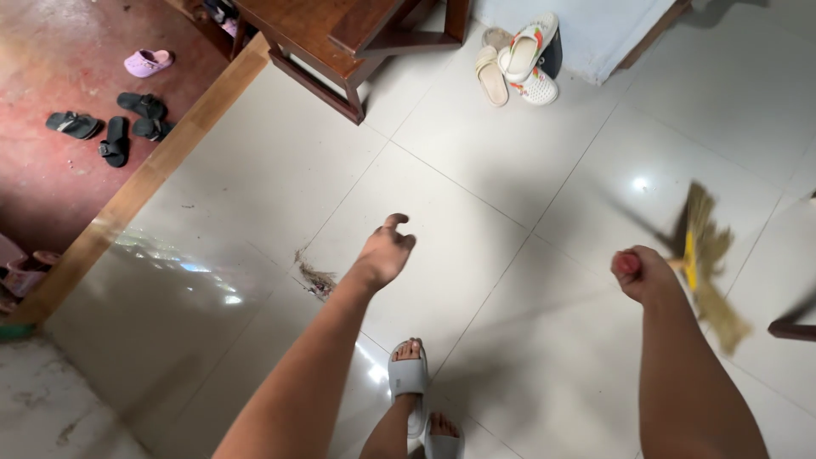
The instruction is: Sweep the floor and collect dust into a dustpan.
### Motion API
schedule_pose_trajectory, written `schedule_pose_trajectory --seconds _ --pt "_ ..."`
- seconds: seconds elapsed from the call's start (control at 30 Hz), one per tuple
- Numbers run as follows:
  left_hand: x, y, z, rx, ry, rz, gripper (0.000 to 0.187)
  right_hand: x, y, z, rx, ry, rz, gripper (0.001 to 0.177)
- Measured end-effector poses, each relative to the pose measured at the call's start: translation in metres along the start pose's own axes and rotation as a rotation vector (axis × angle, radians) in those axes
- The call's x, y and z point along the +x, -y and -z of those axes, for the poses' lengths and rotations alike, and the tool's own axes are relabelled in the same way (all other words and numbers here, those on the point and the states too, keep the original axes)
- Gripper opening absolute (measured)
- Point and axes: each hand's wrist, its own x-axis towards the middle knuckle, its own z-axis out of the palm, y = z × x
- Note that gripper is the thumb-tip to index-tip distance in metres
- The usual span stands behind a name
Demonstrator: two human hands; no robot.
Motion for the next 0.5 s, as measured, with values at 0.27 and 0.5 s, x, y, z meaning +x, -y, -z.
schedule_pose_trajectory --seconds 0.27,0.5 --pt "0.02 0.039 0.022 -0.053 -0.018 0.102 0.051 0.037 -0.234 0.006 -0.602 0.006 -0.087 0.019" --pt "0.003 0.045 0.063 0.169 0.005 0.065 0.051 -0.253 -0.4 -0.306 -0.037 -0.097 -0.487 0.009"
